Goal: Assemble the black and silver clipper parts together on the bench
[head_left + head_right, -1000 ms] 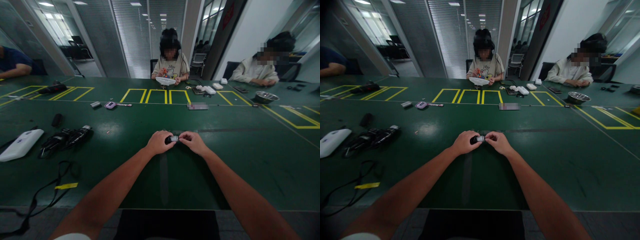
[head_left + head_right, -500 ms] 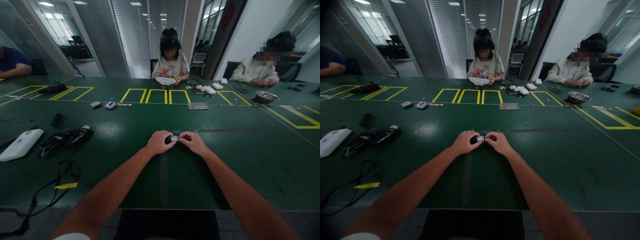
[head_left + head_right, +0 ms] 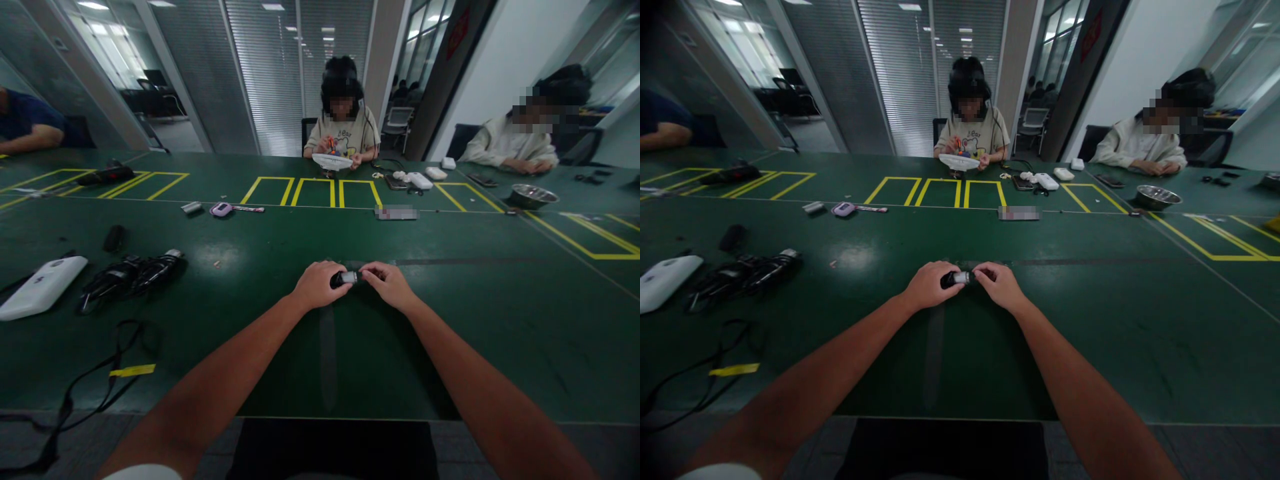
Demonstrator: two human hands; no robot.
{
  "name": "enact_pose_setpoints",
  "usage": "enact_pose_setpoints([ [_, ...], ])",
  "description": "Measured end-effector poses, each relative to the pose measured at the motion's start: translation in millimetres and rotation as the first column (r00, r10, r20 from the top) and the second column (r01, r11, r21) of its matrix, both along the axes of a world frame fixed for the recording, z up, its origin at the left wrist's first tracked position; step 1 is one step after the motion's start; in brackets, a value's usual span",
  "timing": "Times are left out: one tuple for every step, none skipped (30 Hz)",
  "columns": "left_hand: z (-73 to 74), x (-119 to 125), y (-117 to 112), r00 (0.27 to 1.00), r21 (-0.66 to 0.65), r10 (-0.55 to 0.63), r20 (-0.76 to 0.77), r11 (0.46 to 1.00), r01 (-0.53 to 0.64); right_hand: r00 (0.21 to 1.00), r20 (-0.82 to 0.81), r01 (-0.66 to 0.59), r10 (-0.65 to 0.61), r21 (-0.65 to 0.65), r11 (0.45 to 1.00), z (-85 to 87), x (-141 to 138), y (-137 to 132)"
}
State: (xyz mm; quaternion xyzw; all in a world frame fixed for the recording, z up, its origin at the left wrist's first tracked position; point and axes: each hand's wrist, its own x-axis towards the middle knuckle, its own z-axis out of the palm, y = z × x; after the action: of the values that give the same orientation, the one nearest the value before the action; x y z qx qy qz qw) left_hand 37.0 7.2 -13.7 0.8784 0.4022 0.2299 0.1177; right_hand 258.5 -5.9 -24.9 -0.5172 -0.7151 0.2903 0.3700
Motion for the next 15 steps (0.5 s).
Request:
enact_pose_setpoints([
  [0.3, -0.1, 0.0, 1.0, 0.001, -0.001, 0.0, 1.0, 0.001, 1.0, 0.0, 0.001, -0.001, 0.0, 1.0, 0.0, 0.1, 0.0],
  [0.4, -0.2, 0.0, 1.0, 0.001, -0.004, 0.001, 1.0, 0.004, 1.0, -0.001, 0.001, -0.001, 0.0, 1.0, 0.0, 0.2, -0.1],
  [0.5, -0.3, 0.1, 1.0, 0.002, -0.007, 0.002, 1.0, 0.007, 1.0, -0.001, 0.002, -0.002, -0.001, 1.0, 0.2, 0.3, -0.2],
  [0.4, -0.3, 0.3, 1.0, 0.003, -0.01, 0.004, 1.0, 0.01, 1.0, 0.0, 0.003, -0.003, -0.002, 1.0, 0.5, 0.4, -0.3],
  [0.3, -0.3, 0.4, 1.0, 0.005, -0.013, 0.008, 1.0, 0.013, 1.0, 0.001, 0.004, -0.004, -0.001, 1.0, 0.7, 0.4, -0.4],
  [0.2, -0.2, 0.6, 1.0, 0.009, -0.016, 0.011, 1.0, 0.016, 1.0, 0.002, 0.006, -0.006, 0.0, 1.0, 1.0, 0.4, -0.4],
  [0.1, -0.1, 0.6, 1.0, 0.013, -0.018, 0.015, 1.0, 0.018, 1.0, 0.003, 0.006, -0.006, 0.001, 1.0, 1.1, 0.4, -0.4],
  [-0.1, 0.0, 0.5, 1.0, 0.017, -0.02, 0.017, 1.0, 0.02, 1.0, 0.002, 0.006, -0.006, 0.003, 1.0, 1.0, 0.4, -0.3],
  [-0.1, 0.1, 0.3, 1.0, 0.021, -0.021, 0.02, 1.0, 0.02, 1.0, 0.0, 0.006, -0.006, 0.004, 1.0, 0.7, 0.4, -0.2],
  [-0.1, 0.3, 0.0, 0.999, 0.025, -0.021, 0.024, 0.999, 0.021, 1.0, 0.0, 0.007, -0.007, 0.006, 1.0, 0.3, 0.5, 0.1],
  [0.0, 0.4, -0.4, 0.999, 0.031, -0.019, 0.031, 0.999, 0.018, 1.0, 0.002, 0.01, -0.01, 0.008, 1.0, -0.4, 0.8, 0.4],
  [0.1, 0.5, -1.0, 0.999, 0.038, -0.014, 0.042, 0.999, 0.013, 1.0, 0.003, 0.012, -0.012, 0.009, 1.0, -1.1, 1.1, 0.8],
  [0.3, 0.5, -1.6, 0.999, 0.047, -0.009, 0.052, 0.999, 0.006, 1.0, 0.004, 0.014, -0.014, 0.009, 1.0, -1.9, 1.5, 1.1],
  [0.6, 0.5, -2.1, 0.998, 0.055, -0.005, 0.06, 0.998, 0.001, 1.0, 0.007, 0.017, -0.017, 0.008, 1.0, -2.6, 1.9, 1.5],
  [0.9, 0.4, -2.6, 0.998, 0.061, -0.004, 0.064, 0.998, 0.0, 1.0, 0.01, 0.019, -0.02, 0.007, 1.0, -3.1, 2.3, 1.8],
])
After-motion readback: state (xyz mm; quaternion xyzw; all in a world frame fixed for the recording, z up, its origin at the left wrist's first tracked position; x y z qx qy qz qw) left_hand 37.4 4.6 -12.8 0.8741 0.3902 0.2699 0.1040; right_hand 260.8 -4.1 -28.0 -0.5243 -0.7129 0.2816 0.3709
